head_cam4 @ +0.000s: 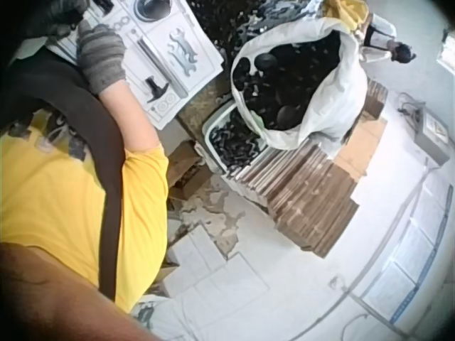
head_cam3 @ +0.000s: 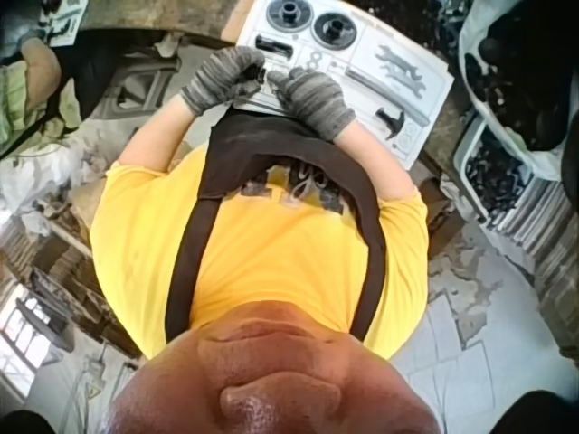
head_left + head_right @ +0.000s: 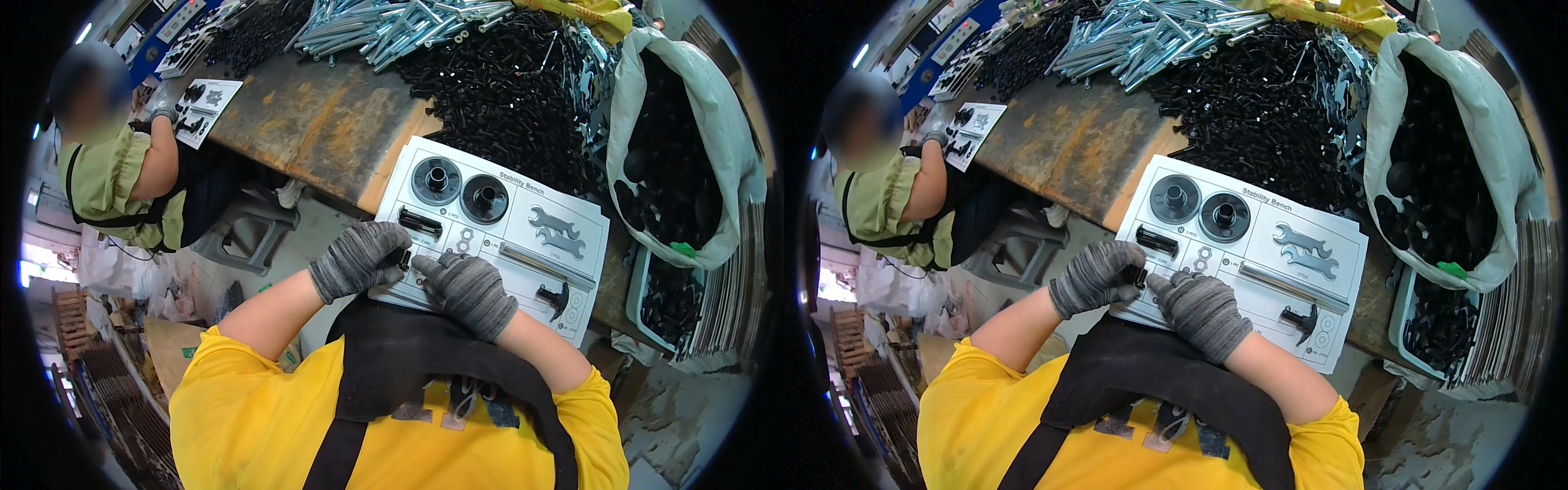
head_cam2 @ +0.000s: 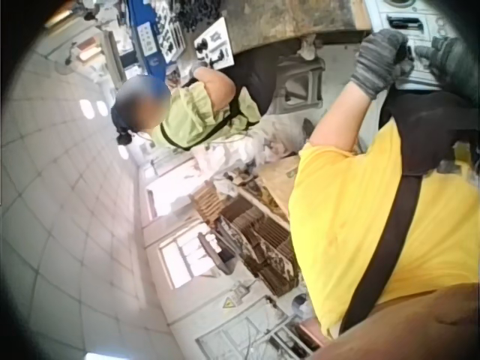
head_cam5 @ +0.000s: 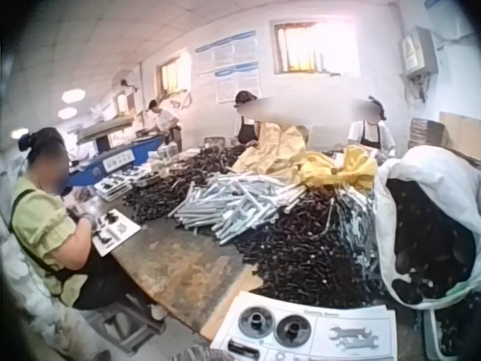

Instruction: The person picks various metal hardware items from piles on a table and places them into designated slots on a cardboard template labeled Stability Bench. The person repeatedly selects items, positions them on the template, and moves completed templates aside to continue the process.

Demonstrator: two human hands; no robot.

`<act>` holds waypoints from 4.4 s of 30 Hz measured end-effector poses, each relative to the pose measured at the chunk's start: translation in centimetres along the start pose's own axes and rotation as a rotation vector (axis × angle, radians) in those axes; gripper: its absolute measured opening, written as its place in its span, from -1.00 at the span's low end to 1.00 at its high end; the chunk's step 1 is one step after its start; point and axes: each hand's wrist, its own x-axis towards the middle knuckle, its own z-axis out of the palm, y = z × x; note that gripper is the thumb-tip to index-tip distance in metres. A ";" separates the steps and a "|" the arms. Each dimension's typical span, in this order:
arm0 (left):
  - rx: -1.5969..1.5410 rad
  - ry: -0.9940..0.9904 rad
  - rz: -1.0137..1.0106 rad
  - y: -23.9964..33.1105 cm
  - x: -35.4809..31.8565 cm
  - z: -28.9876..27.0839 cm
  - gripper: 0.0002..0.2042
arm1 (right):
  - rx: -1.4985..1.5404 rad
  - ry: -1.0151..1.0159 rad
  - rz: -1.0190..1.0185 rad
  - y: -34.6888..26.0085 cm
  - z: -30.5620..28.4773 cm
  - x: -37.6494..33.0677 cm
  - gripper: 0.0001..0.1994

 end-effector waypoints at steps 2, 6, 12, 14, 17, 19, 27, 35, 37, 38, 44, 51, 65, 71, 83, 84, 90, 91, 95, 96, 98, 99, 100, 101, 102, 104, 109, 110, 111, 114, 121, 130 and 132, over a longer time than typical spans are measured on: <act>0.000 -0.018 -0.051 0.1 0.1 0.1 -0.66 | 0.082 0.026 -0.013 0.8 -0.8 -1.3 -0.70; -0.105 -0.025 -0.147 0.7 -0.3 0.0 -0.65 | 0.090 0.349 -0.018 3.1 -3.4 -6.5 -0.73; 0.039 0.086 -0.029 1.3 -0.2 -0.6 -0.56 | 0.153 0.808 0.672 10.3 -2.8 -16.6 -0.75; -0.060 0.173 -0.177 0.7 -1.5 -0.7 -0.51 | 0.246 0.746 0.831 11.7 -1.2 -19.2 -0.74; -0.123 0.140 -0.502 0.0 -3.1 -1.0 -0.51 | 0.118 0.539 0.764 10.9 -1.7 -19.3 -0.71; -0.145 0.110 -0.467 -0.2 -3.9 -0.5 -0.47 | 0.062 0.611 0.714 10.6 -1.6 -19.1 -0.71; -0.701 0.182 -0.894 -0.2 -3.8 -0.5 -0.55 | -0.341 0.155 0.684 10.6 -3.2 -17.9 -0.57; -1.012 0.101 -0.922 -1.5 -4.5 -0.9 -0.56 | -0.328 0.157 0.664 9.4 -2.9 -17.4 -0.43; -1.064 0.190 -0.855 -2.3 -5.7 0.0 -0.53 | -0.300 0.193 0.654 8.8 -2.6 -16.9 -0.46; -1.086 0.230 -0.820 -2.5 -6.1 0.2 -0.51 | -0.298 0.237 0.619 8.7 -2.1 -16.9 -0.49; -1.471 0.676 -0.760 -6.2 -8.0 1.6 -0.42 | -0.120 0.253 0.533 6.9 -1.8 -13.1 -0.60; -1.700 1.223 -0.228 -7.7 -8.0 1.5 -0.48 | -0.141 0.184 0.272 3.6 -1.7 -5.8 -0.58; -1.721 1.533 -0.612 -8.0 -3.3 -1.1 -0.46 | -0.116 -0.048 0.087 0.7 -1.5 6.6 -0.50; -1.613 1.587 -0.612 -13.9 -5.1 -2.8 -0.49 | -0.039 0.109 0.090 2.8 -2.2 5.8 -0.54; -1.517 1.670 -0.736 -23.5 -6.5 -4.0 -0.48 | 0.166 0.336 0.282 9.7 -3.6 -1.2 -0.68; -1.531 1.642 -0.634 -24.3 -7.1 -3.8 -0.48 | 0.221 0.333 0.341 10.1 -3.8 -1.8 -0.70; -1.183 1.969 -0.469 -14.8 -3.7 -5.8 -0.64 | 0.565 0.404 0.542 13.6 -2.5 -5.0 -0.74; -0.982 1.932 -0.445 -14.7 -3.3 -5.6 -0.66 | 0.649 0.423 0.550 13.9 -2.2 -5.4 -0.75; -0.508 1.505 -0.347 -14.3 0.9 -5.7 -0.63 | 0.594 0.452 0.492 14.3 -1.6 -5.5 -0.74; -0.171 1.334 -0.273 -14.6 3.4 -6.1 -0.65 | 0.563 0.464 0.471 14.2 -1.6 -5.4 -0.74; -0.429 1.104 -0.273 -15.1 8.7 -6.4 -0.61 | 0.566 0.487 0.481 14.4 -1.3 -5.4 -0.75; -0.194 0.944 -0.196 -16.2 11.5 -6.4 -0.62 | 0.574 0.501 0.486 14.3 -1.3 -5.4 -0.75; -0.031 0.809 -0.167 -13.9 15.0 -7.0 -0.57 | 0.579 0.519 0.502 14.3 -1.2 -5.5 -0.75; -0.014 0.740 -0.326 -13.8 17.5 -6.9 -0.51 | 0.591 0.538 0.510 14.3 -0.9 -5.6 -0.76; 0.059 0.688 -0.333 -14.6 19.8 -6.7 -0.48 | 0.555 0.546 0.490 14.2 -1.1 -5.3 -0.77; 0.212 0.573 -0.359 -16.4 23.5 -6.5 -0.41 | 0.480 0.558 0.454 13.9 -1.5 -4.9 -0.77; 0.553 0.274 -0.583 -15.8 29.8 -6.2 -0.55 | 0.326 0.630 0.392 14.0 -1.3 -5.1 -0.76; 0.565 0.249 -0.625 -16.7 30.3 -6.2 -0.58 | 0.339 0.602 0.405 14.1 -1.4 -5.1 -0.76; 0.580 0.224 -0.670 -17.9 30.7 -6.2 -0.61 | 0.355 0.573 0.415 14.1 -1.5 -5.1 -0.76; 0.576 0.108 -0.696 -18.5 31.8 -7.2 -0.68 | 0.361 0.591 0.413 14.0 -1.4 -5.1 -0.77; 0.361 0.710 -0.288 -15.0 24.3 -6.8 -0.76 | 0.309 0.626 0.378 13.6 -1.8 -4.8 -0.79; -0.683 0.771 -0.006 -3.2 18.1 -6.1 -0.79 | 0.365 0.597 0.403 13.6 -1.5 -5.0 -0.78; -0.506 0.724 0.011 0.0 16.6 -5.7 -0.76 | 0.318 0.616 0.374 13.6 -1.6 -5.1 -0.78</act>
